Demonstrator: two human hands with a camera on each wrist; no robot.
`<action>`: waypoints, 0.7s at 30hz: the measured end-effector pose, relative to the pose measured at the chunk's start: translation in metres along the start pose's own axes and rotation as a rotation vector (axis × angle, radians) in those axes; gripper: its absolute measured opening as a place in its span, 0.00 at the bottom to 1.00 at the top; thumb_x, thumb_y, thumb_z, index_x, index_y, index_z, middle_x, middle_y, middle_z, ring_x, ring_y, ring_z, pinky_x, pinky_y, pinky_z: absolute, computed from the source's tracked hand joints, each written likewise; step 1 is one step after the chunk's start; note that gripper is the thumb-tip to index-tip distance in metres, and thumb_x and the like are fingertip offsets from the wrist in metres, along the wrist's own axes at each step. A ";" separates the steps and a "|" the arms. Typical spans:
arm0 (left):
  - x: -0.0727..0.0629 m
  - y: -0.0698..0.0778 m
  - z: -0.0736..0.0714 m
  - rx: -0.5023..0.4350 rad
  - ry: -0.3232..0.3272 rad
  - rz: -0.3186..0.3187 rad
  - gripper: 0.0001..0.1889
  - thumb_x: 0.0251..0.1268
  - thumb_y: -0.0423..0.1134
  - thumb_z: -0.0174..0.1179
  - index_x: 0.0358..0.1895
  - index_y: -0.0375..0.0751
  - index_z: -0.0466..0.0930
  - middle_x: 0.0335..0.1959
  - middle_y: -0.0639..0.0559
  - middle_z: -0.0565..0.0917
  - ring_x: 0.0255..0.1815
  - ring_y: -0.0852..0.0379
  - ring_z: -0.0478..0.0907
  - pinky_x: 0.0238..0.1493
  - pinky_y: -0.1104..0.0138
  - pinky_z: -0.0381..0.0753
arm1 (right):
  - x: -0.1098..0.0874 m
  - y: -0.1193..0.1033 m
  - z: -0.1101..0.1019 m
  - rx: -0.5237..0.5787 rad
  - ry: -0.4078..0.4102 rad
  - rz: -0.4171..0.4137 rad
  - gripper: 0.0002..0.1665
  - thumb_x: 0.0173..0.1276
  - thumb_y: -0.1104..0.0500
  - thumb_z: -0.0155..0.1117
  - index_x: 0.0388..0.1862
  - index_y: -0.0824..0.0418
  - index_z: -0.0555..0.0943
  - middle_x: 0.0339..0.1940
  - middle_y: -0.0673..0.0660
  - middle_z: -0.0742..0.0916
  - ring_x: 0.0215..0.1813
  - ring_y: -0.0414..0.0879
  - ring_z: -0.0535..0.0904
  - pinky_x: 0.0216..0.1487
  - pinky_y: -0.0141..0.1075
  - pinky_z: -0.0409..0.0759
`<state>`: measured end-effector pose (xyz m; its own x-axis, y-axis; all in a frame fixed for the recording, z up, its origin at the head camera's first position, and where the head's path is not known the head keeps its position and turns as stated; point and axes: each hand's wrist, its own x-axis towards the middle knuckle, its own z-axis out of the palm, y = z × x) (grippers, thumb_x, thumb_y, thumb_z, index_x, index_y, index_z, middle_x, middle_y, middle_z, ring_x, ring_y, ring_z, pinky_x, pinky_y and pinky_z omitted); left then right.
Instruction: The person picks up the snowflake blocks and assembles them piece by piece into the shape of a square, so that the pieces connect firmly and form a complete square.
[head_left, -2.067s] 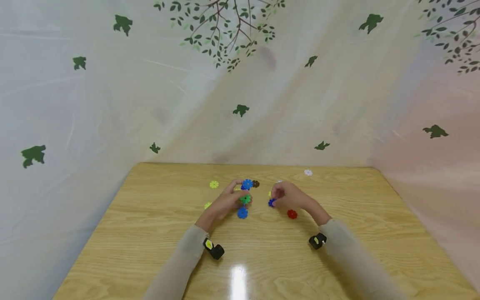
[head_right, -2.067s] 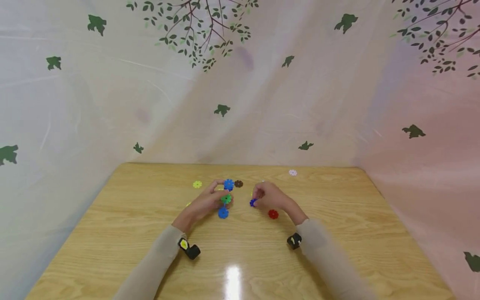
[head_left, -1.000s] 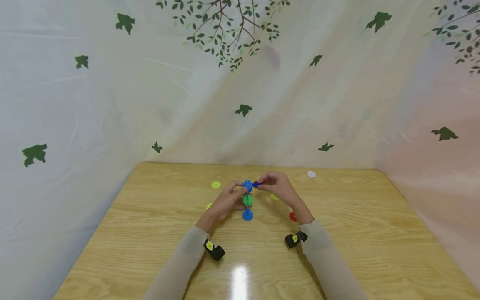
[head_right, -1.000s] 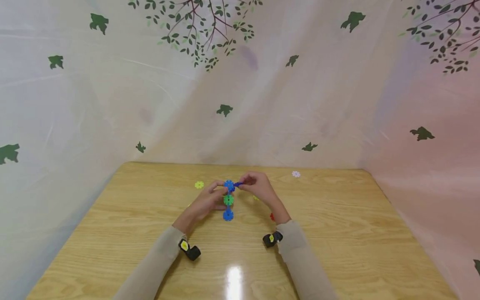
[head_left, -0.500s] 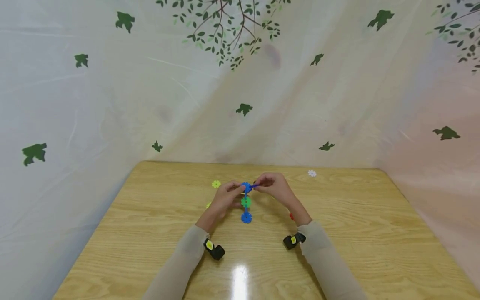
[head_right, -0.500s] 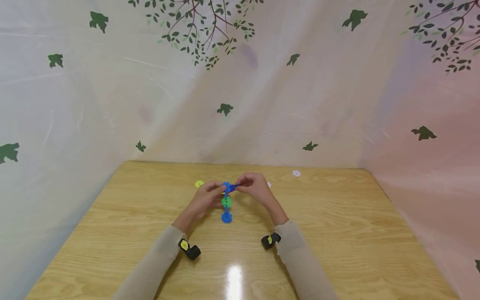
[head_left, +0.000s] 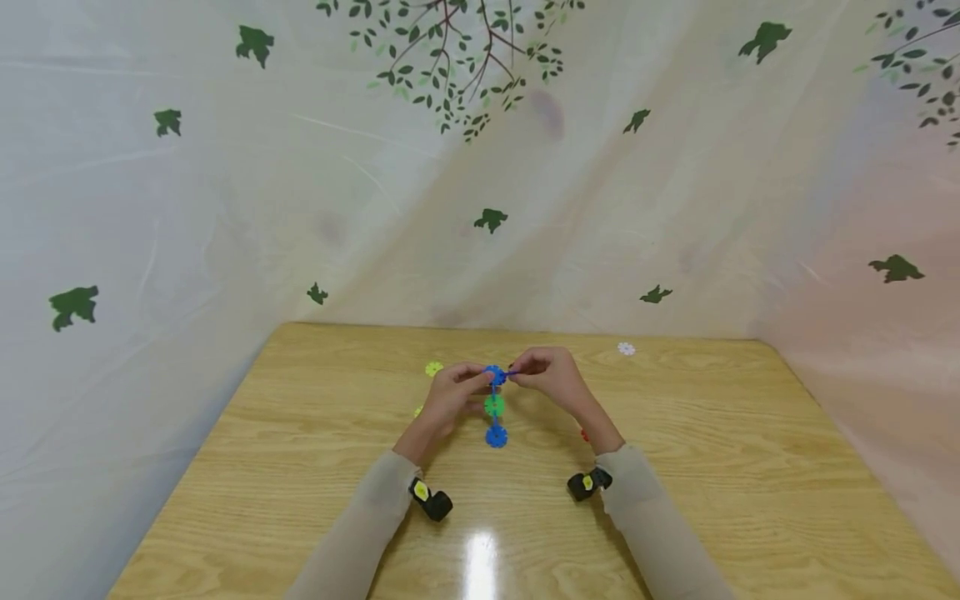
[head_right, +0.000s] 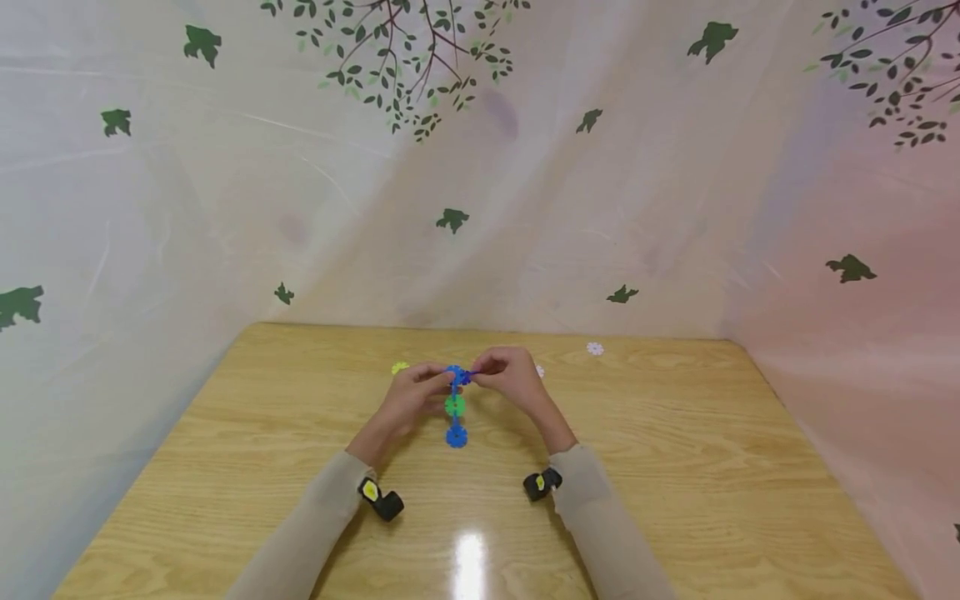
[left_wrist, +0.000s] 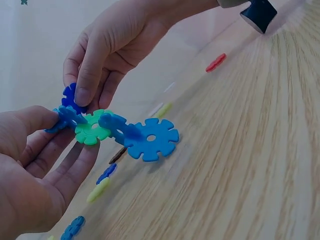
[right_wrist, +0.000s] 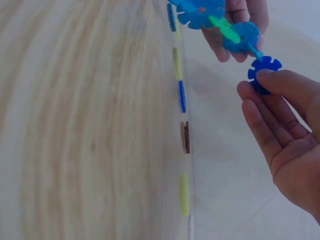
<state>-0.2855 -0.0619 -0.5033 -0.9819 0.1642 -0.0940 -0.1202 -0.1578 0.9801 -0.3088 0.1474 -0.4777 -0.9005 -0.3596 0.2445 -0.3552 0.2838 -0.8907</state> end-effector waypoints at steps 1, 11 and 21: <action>0.000 0.000 0.001 0.006 0.002 0.001 0.11 0.72 0.36 0.64 0.49 0.32 0.84 0.38 0.53 0.89 0.43 0.52 0.89 0.38 0.63 0.89 | 0.000 0.000 0.000 0.000 0.002 -0.003 0.04 0.63 0.70 0.73 0.37 0.70 0.88 0.38 0.68 0.90 0.36 0.41 0.87 0.40 0.30 0.86; 0.000 0.002 0.003 0.027 0.025 0.005 0.10 0.69 0.37 0.66 0.46 0.32 0.86 0.38 0.51 0.90 0.44 0.51 0.89 0.43 0.58 0.89 | -0.003 -0.011 0.001 -0.083 0.011 -0.027 0.01 0.64 0.71 0.72 0.33 0.70 0.89 0.37 0.67 0.90 0.37 0.54 0.89 0.40 0.33 0.87; -0.002 0.000 0.002 0.046 0.007 0.005 0.09 0.70 0.39 0.66 0.44 0.35 0.86 0.38 0.53 0.90 0.46 0.51 0.89 0.44 0.60 0.89 | -0.008 -0.034 0.002 -0.117 -0.023 -0.034 0.02 0.63 0.75 0.69 0.33 0.77 0.87 0.35 0.71 0.89 0.37 0.63 0.88 0.37 0.28 0.86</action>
<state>-0.2835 -0.0597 -0.5032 -0.9835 0.1570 -0.0902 -0.1086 -0.1132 0.9876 -0.2891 0.1384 -0.4502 -0.8820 -0.3906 0.2637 -0.4133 0.3722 -0.8310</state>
